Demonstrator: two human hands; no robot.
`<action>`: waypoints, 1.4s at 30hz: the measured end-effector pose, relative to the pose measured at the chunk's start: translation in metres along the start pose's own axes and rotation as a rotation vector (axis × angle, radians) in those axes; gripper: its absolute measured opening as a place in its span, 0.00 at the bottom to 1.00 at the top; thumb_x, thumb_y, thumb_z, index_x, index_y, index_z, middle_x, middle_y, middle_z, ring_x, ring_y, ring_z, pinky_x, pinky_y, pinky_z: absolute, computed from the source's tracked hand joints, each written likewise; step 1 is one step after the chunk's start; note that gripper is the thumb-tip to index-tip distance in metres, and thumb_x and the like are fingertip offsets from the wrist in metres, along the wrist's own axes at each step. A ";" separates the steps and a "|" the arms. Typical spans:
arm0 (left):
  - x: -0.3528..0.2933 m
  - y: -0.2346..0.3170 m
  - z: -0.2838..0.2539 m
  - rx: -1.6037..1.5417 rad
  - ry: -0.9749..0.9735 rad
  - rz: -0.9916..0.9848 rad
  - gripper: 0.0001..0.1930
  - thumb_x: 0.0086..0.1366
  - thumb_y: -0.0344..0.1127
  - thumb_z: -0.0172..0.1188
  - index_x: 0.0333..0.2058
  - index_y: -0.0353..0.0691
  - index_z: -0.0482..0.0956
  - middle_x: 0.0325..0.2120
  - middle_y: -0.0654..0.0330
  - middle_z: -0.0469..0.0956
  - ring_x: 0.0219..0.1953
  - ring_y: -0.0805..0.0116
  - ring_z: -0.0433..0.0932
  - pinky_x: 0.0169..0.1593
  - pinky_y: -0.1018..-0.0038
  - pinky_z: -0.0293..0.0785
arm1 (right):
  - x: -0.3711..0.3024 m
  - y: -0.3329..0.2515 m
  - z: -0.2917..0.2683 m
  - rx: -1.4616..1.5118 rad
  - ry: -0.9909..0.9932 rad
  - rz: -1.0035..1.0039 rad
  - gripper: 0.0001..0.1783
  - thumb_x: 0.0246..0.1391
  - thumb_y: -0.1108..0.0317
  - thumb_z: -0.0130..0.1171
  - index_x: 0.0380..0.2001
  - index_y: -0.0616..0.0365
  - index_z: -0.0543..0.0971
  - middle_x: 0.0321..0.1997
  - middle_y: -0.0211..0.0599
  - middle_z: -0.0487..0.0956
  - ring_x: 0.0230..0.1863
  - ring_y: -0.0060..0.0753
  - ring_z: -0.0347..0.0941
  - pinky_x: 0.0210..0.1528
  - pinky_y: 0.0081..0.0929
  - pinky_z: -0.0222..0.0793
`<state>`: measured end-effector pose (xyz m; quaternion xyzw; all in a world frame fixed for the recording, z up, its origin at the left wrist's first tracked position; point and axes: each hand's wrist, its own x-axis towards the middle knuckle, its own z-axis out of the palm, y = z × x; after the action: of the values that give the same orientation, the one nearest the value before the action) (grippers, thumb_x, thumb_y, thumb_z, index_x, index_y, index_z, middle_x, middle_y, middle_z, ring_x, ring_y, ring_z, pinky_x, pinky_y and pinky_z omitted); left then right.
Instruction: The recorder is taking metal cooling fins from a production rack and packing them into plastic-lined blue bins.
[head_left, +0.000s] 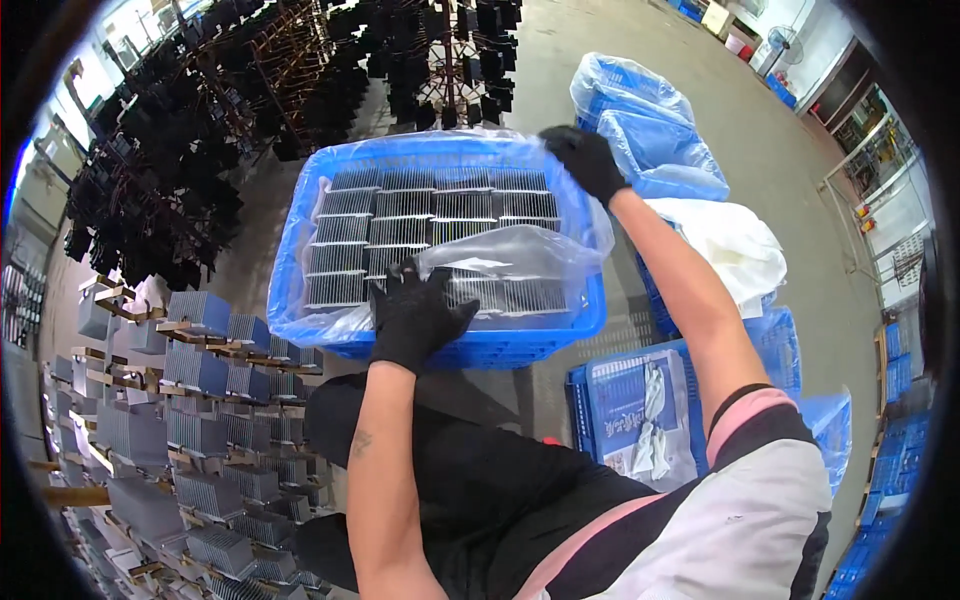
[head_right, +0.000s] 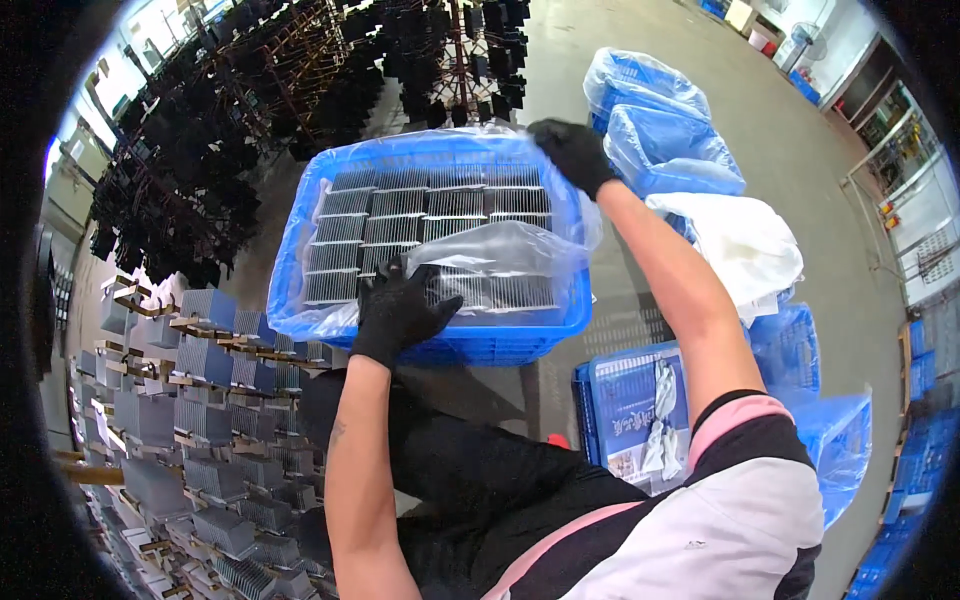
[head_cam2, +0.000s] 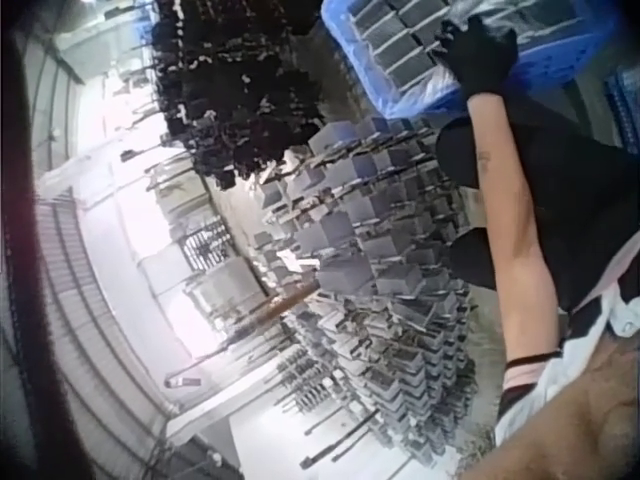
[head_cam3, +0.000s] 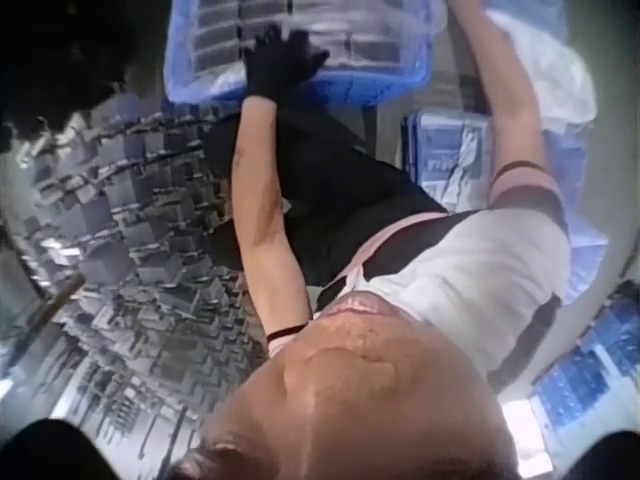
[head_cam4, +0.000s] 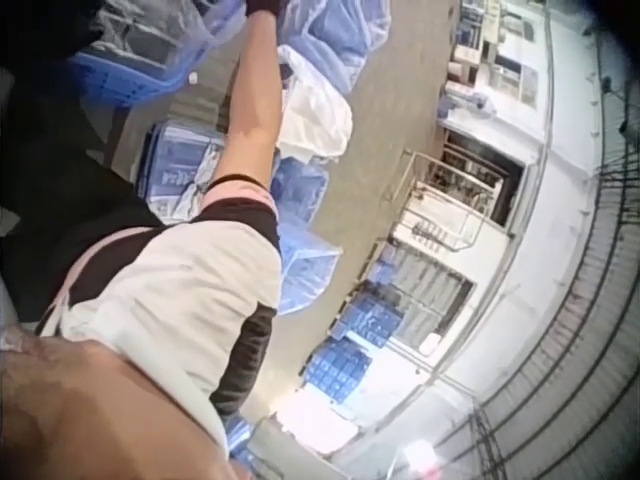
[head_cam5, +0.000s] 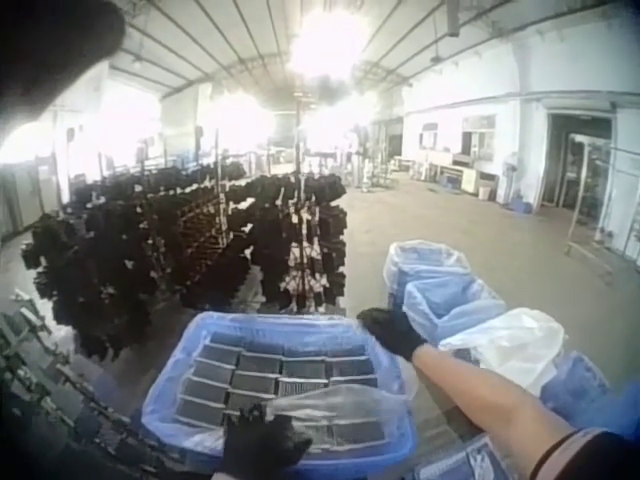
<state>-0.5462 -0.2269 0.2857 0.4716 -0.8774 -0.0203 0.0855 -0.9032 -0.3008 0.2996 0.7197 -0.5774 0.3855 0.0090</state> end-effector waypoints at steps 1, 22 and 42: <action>0.001 0.004 0.000 -0.049 -0.028 0.000 0.32 0.57 0.65 0.56 0.53 0.50 0.77 0.56 0.40 0.69 0.61 0.41 0.65 0.61 0.39 0.56 | -0.010 -0.012 -0.006 0.084 -0.124 -0.066 0.10 0.58 0.67 0.56 0.38 0.59 0.82 0.37 0.41 0.83 0.37 0.33 0.80 0.43 0.30 0.74; 0.007 0.008 -0.019 -0.168 -0.345 -0.071 0.38 0.59 0.65 0.52 0.64 0.56 0.64 0.68 0.46 0.52 0.70 0.42 0.49 0.66 0.35 0.40 | 0.100 -0.060 0.098 -0.046 -0.312 -0.013 0.18 0.57 0.58 0.59 0.43 0.60 0.79 0.43 0.47 0.82 0.45 0.41 0.78 0.49 0.34 0.72; -0.001 0.005 -0.008 -0.278 -0.069 -0.048 0.31 0.56 0.59 0.59 0.56 0.51 0.73 0.62 0.48 0.64 0.66 0.44 0.57 0.65 0.37 0.45 | 0.202 -0.097 0.267 -0.134 -0.546 -0.378 0.21 0.60 0.54 0.56 0.47 0.60 0.78 0.47 0.46 0.81 0.48 0.46 0.77 0.50 0.40 0.71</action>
<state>-0.5486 -0.2227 0.2944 0.4750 -0.8571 -0.1599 0.1193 -0.6692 -0.5573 0.2676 0.8885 -0.4389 0.1312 -0.0274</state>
